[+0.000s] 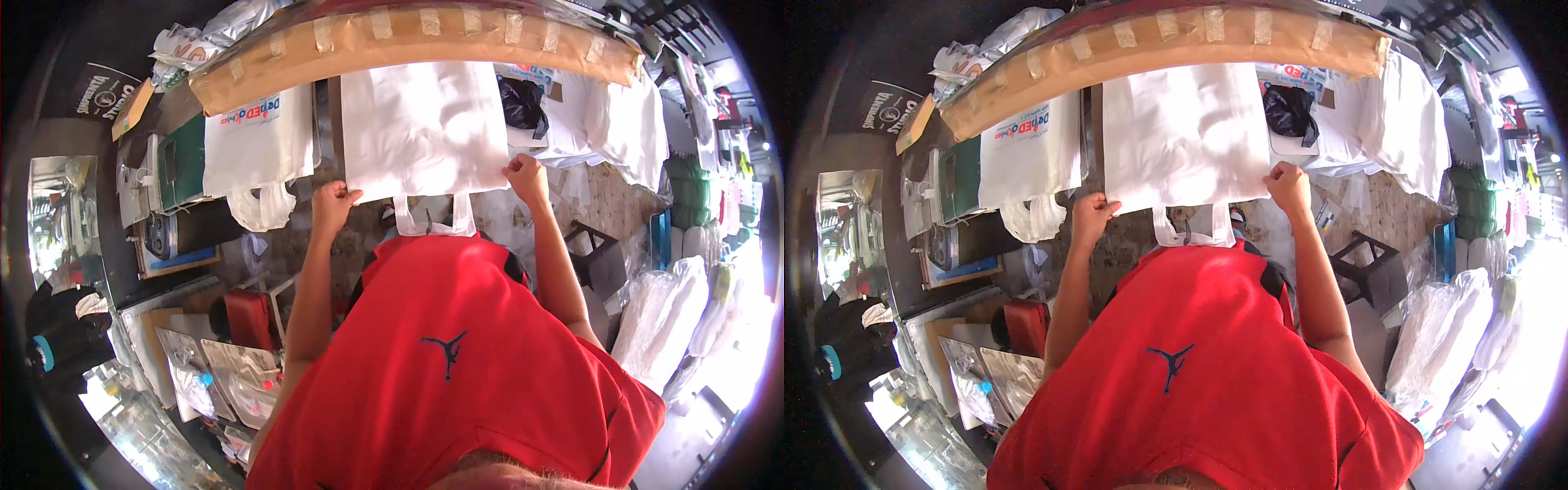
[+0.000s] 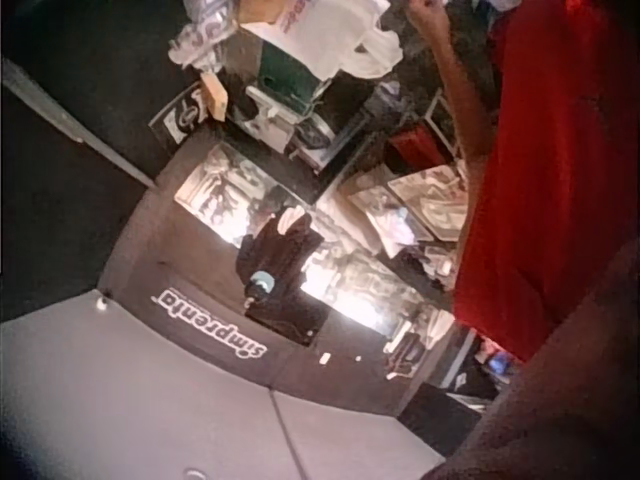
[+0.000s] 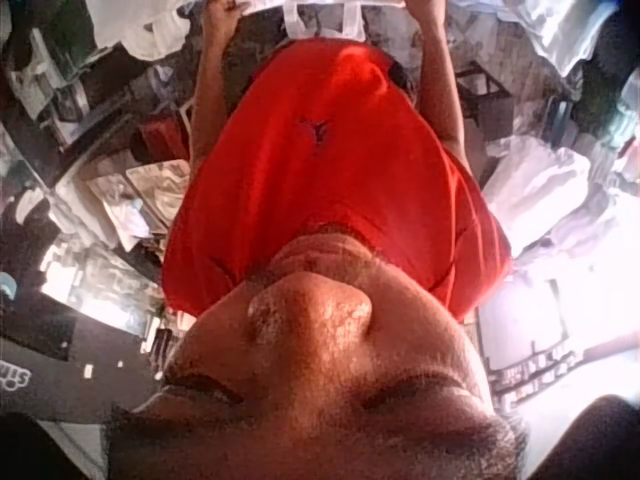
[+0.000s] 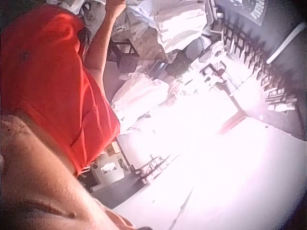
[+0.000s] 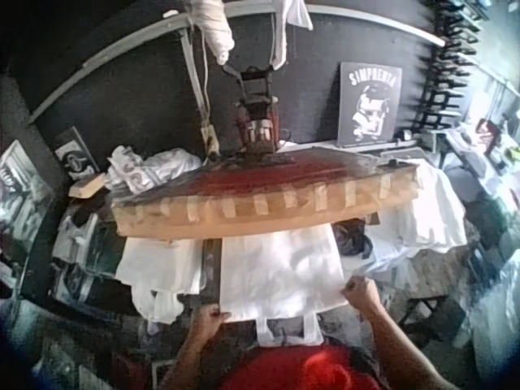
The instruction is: The person prints graphics onto tote bags by positioning each bag on a heat press, aligning a transfer sheet on top, pressing it with the heat press machine, and peeling off the backing sheet.
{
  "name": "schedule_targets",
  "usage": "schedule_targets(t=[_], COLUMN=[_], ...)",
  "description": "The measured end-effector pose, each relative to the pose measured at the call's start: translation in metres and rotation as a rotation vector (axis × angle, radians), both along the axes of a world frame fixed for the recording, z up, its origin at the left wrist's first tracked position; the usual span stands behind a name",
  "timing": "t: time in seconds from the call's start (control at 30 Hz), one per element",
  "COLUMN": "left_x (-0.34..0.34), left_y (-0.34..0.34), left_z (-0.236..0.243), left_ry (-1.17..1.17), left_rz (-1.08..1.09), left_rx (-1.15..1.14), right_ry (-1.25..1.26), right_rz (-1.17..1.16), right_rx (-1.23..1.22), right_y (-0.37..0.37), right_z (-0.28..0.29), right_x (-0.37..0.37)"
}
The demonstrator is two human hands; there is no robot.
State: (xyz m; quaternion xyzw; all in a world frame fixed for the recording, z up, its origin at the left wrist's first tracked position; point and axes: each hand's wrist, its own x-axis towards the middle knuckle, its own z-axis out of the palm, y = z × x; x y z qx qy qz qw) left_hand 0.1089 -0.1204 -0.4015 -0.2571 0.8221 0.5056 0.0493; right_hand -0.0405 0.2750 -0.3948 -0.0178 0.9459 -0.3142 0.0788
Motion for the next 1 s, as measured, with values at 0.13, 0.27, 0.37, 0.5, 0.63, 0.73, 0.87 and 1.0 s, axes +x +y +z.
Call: schedule_targets(t=[0.13, 0.27, 0.37, 0.5, 0.63, 0.73, 0.87, 1.0], left_x=[0.012, 0.013, 0.012, 0.014, 0.017, 0.020, 0.018, 0.018], left_y=[0.001, 0.007, 0.009, 0.013, 0.013, 0.009, 0.017, 0.018], left_z=[-0.011, -0.002, -0.010, -0.014, -0.021, -0.028, -0.018, -0.020], left_ry=[0.031, 0.009, 0.058, 0.093, 0.135, 0.146, 0.150, 0.241], left_rz=[0.061, 0.148, 0.197, 0.200, 0.206, 0.176, 0.187, 0.186], left_rx=[0.085, 0.146, 0.177, 0.075, 0.091, 0.112, -0.016, -0.099], right_ry=[-0.028, -0.017, -0.020, 0.007, 0.030, 0.012, 0.009, 0.056], right_rz=[0.003, -0.003, -0.008, -0.037, -0.042, -0.043, -0.055, -0.085], right_rx=[-0.024, -0.040, -0.041, -0.077, -0.093, -0.113, -0.075, -0.070], right_y=[-0.005, -0.002, 0.000, -0.001, 0.001, -0.008, -0.008, -0.010], right_z=[0.000, -0.008, -0.010, -0.015, -0.015, -0.003, -0.007, -0.014], right_x=[-0.004, -0.003, -0.002, 0.000, 0.003, 0.006, 0.007, 0.007])
